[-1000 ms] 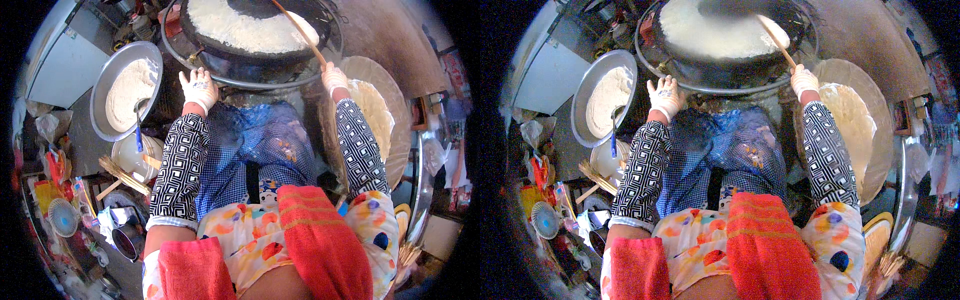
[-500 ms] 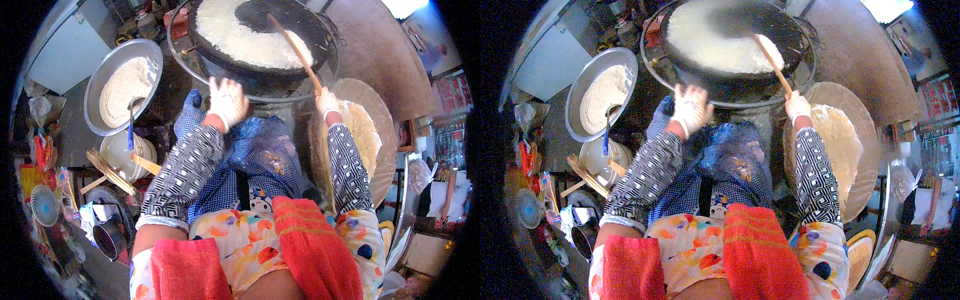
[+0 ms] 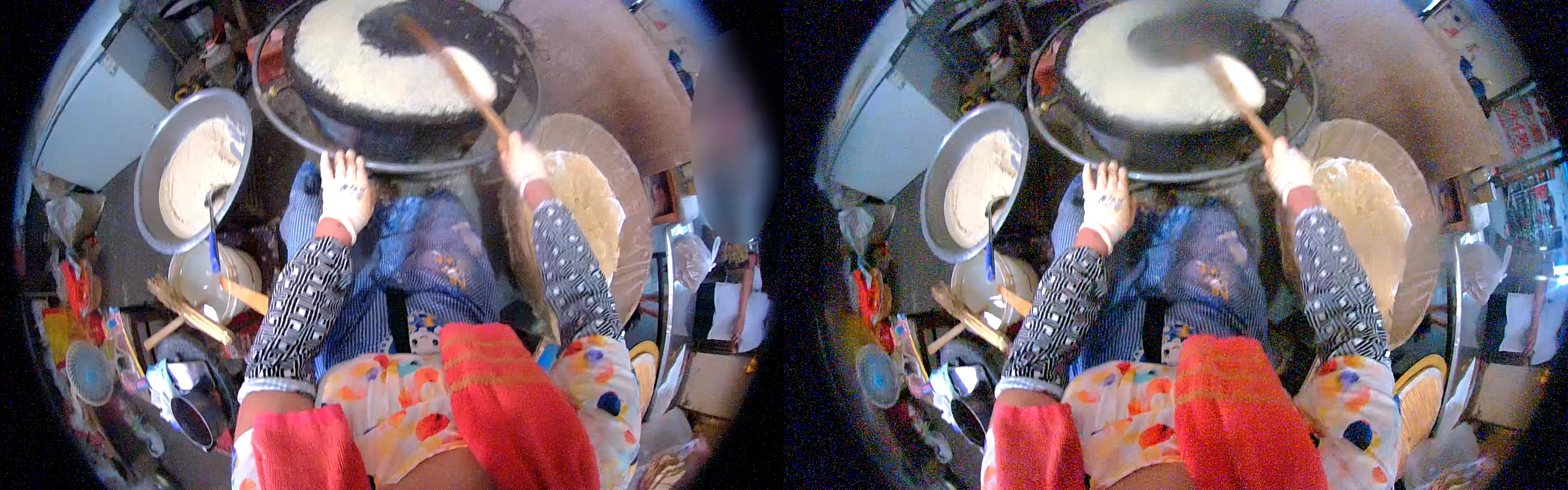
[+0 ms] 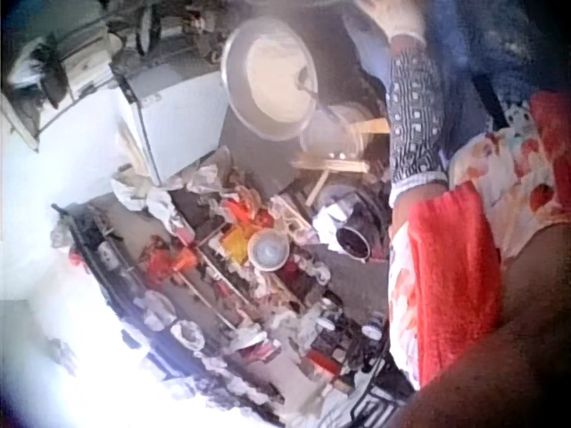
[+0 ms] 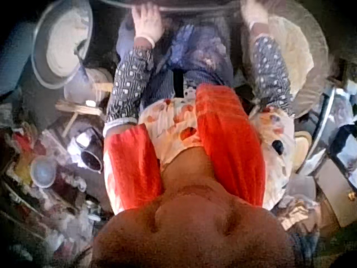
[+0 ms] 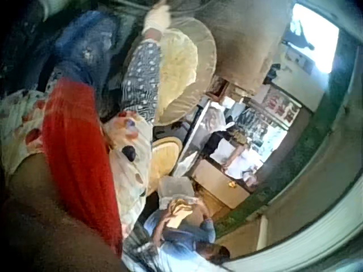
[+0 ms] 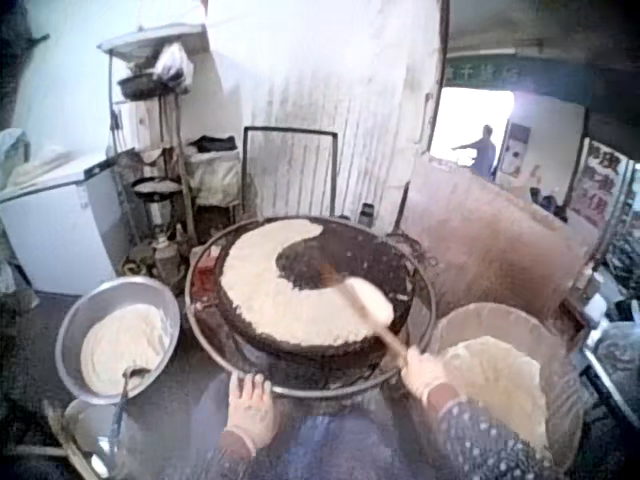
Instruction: The person prepares large crepes by spreading batter onto a circular griddle using a wooden spreader, flipping the cooked sheets, and removing them by hand or with a blue scraper tool.
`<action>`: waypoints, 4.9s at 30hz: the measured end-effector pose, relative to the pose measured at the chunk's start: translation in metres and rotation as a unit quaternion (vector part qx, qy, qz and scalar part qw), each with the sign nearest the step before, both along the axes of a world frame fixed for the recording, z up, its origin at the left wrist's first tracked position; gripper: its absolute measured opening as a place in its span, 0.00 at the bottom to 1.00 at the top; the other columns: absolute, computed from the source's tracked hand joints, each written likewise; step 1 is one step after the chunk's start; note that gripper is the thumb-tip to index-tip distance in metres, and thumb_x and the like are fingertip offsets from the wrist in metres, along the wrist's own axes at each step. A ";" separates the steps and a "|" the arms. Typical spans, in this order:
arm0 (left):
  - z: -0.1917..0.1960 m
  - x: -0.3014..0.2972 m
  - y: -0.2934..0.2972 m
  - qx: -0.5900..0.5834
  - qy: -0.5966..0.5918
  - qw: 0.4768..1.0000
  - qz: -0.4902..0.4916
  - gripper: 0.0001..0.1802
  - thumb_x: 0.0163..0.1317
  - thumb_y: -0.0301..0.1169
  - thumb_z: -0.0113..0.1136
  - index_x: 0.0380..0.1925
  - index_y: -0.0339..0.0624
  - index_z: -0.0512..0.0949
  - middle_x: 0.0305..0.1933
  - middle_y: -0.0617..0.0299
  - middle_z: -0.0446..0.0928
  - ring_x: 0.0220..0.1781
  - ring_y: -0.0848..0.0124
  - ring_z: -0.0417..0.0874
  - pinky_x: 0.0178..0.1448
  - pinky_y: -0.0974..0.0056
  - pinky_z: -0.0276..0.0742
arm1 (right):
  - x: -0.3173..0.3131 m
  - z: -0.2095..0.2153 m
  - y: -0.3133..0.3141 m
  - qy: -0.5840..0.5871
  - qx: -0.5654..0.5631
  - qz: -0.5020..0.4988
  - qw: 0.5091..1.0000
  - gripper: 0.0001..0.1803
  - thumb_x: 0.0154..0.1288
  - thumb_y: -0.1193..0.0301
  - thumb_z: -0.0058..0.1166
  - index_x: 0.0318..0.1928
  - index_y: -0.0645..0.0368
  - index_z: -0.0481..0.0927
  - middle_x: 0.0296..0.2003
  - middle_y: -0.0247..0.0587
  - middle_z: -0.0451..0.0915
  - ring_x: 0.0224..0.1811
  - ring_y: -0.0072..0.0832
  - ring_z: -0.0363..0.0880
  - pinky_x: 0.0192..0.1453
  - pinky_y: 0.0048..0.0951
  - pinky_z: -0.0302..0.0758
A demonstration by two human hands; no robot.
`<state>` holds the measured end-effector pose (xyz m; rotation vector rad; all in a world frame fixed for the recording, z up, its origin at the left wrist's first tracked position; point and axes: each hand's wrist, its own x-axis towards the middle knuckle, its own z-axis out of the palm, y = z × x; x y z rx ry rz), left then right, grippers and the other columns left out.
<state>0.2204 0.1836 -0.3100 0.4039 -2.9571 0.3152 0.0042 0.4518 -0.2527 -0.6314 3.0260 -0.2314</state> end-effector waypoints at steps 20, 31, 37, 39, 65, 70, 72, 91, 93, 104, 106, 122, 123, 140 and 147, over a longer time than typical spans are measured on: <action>-0.014 0.049 -0.027 0.063 -0.032 0.989 0.129 0.30 0.60 0.40 0.55 0.63 0.41 0.69 0.71 0.56 0.63 0.72 0.59 0.61 0.75 0.43 0.44 | 0.003 -0.047 0.060 0.011 -0.059 0.004 0.998 0.19 0.69 0.59 0.44 0.41 0.62 0.79 0.33 0.53 0.84 0.38 0.45 0.85 0.43 0.46 0.79; -0.015 0.035 0.093 0.055 -0.060 0.997 0.002 0.44 0.59 0.46 0.56 0.68 0.29 0.55 0.73 0.43 0.55 0.76 0.46 0.50 0.76 0.36 0.36 | -0.003 -0.043 0.071 0.014 -0.042 -0.007 0.999 0.18 0.70 0.60 0.45 0.41 0.63 0.79 0.36 0.55 0.83 0.38 0.49 0.84 0.43 0.45 0.79; -0.019 0.053 0.064 0.036 -0.073 0.996 0.024 0.42 0.59 0.45 0.54 0.68 0.32 0.56 0.74 0.44 0.53 0.76 0.49 0.51 0.75 0.35 0.35 | 0.010 -0.050 0.068 -0.016 0.005 0.019 1.000 0.18 0.71 0.60 0.41 0.44 0.63 0.76 0.38 0.60 0.82 0.43 0.52 0.82 0.49 0.50 0.76; -0.024 0.053 0.057 0.039 -0.045 0.998 0.014 0.39 0.61 0.45 0.52 0.67 0.32 0.59 0.73 0.44 0.55 0.76 0.48 0.52 0.75 0.35 0.36 | -0.001 -0.050 0.076 0.009 -0.018 -0.014 1.000 0.18 0.72 0.61 0.40 0.43 0.62 0.77 0.38 0.59 0.83 0.43 0.51 0.82 0.49 0.49 0.76; -0.007 0.051 -0.017 0.078 -0.077 0.973 0.201 0.33 0.61 0.46 0.53 0.65 0.46 0.66 0.74 0.57 0.59 0.74 0.60 0.58 0.75 0.34 0.38 | 0.006 -0.052 0.108 -0.007 0.020 -0.021 1.000 0.19 0.70 0.54 0.44 0.42 0.58 0.75 0.34 0.60 0.82 0.39 0.56 0.81 0.46 0.53 0.75; 0.027 0.031 0.038 0.116 0.055 0.991 0.044 0.22 0.56 0.41 0.57 0.49 0.44 0.77 0.57 0.55 0.73 0.64 0.60 0.68 0.70 0.37 0.49 | 0.002 -0.054 0.091 0.033 0.044 0.025 0.998 0.19 0.70 0.55 0.42 0.46 0.59 0.74 0.38 0.62 0.81 0.42 0.57 0.80 0.48 0.54 0.75; 0.025 0.026 0.088 0.144 0.032 0.989 -0.016 0.25 0.57 0.44 0.56 0.51 0.41 0.74 0.58 0.54 0.72 0.66 0.58 0.67 0.72 0.37 0.46 | 0.000 -0.066 0.091 0.029 0.045 0.021 0.998 0.20 0.71 0.55 0.42 0.46 0.60 0.73 0.37 0.63 0.81 0.42 0.57 0.80 0.48 0.54 0.75; -0.029 0.045 0.082 -0.002 -0.009 1.000 0.027 0.35 0.58 0.43 0.55 0.62 0.33 0.66 0.67 0.47 0.67 0.73 0.52 0.60 0.75 0.36 0.36 | -0.011 -0.072 0.117 0.062 0.055 -0.005 0.997 0.19 0.71 0.54 0.42 0.44 0.57 0.74 0.34 0.62 0.81 0.39 0.55 0.81 0.44 0.52 0.75; -0.019 0.052 0.078 0.023 -0.038 0.998 0.043 0.30 0.63 0.37 0.43 0.64 0.33 0.65 0.69 0.47 0.65 0.74 0.53 0.59 0.76 0.36 0.34 | -0.007 -0.054 0.102 0.036 0.038 0.013 0.999 0.19 0.70 0.54 0.42 0.43 0.58 0.73 0.34 0.60 0.82 0.37 0.55 0.82 0.43 0.51 0.77; 0.002 0.054 0.041 0.071 -0.062 0.991 0.099 0.34 0.62 0.45 0.52 0.64 0.37 0.66 0.71 0.51 0.63 0.75 0.55 0.57 0.77 0.38 0.31 | 0.025 -0.010 0.064 -0.024 -0.054 0.053 0.997 0.19 0.71 0.57 0.42 0.44 0.62 0.75 0.35 0.57 0.83 0.41 0.51 0.82 0.46 0.48 0.77; 0.005 0.045 0.048 0.088 -0.047 0.991 0.093 0.33 0.61 0.45 0.52 0.64 0.38 0.67 0.71 0.52 0.63 0.75 0.55 0.56 0.76 0.37 0.30 | 0.016 -0.031 0.094 0.014 0.028 0.067 0.997 0.19 0.71 0.57 0.43 0.42 0.62 0.76 0.35 0.57 0.83 0.40 0.51 0.82 0.46 0.47 0.77; -0.010 0.044 0.074 0.104 0.032 0.994 0.030 0.25 0.55 0.44 0.62 0.51 0.45 0.76 0.58 0.55 0.75 0.67 0.60 0.67 0.72 0.37 0.43 | 0.018 -0.065 0.103 0.016 -0.020 0.092 0.995 0.18 0.69 0.61 0.45 0.44 0.64 0.77 0.35 0.52 0.84 0.38 0.43 0.85 0.41 0.46 0.80; -0.001 0.041 0.097 0.130 0.023 0.991 -0.005 0.26 0.57 0.44 0.61 0.52 0.42 0.75 0.58 0.53 0.75 0.67 0.58 0.67 0.73 0.35 0.41 | 0.012 -0.071 0.101 0.018 -0.015 0.076 0.997 0.18 0.69 0.61 0.44 0.43 0.64 0.77 0.33 0.52 0.84 0.36 0.43 0.85 0.39 0.45 0.80; -0.031 0.060 0.090 0.026 -0.014 0.998 0.056 0.34 0.60 0.44 0.53 0.63 0.37 0.65 0.69 0.49 0.63 0.73 0.53 0.59 0.74 0.32 0.37 | 0.020 -0.065 0.096 -0.026 0.070 0.070 0.995 0.22 0.71 0.53 0.41 0.48 0.60 0.75 0.40 0.61 0.82 0.45 0.52 0.81 0.49 0.50 0.76; -0.039 0.055 0.070 0.022 -0.012 0.995 0.094 0.32 0.60 0.42 0.52 0.63 0.40 0.66 0.70 0.52 0.65 0.73 0.55 0.60 0.74 0.32 0.35 | -0.004 -0.064 0.097 0.011 0.043 0.014 0.999 0.25 0.72 0.51 0.36 0.47 0.60 0.76 0.43 0.62 0.80 0.49 0.57 0.78 0.55 0.51 0.72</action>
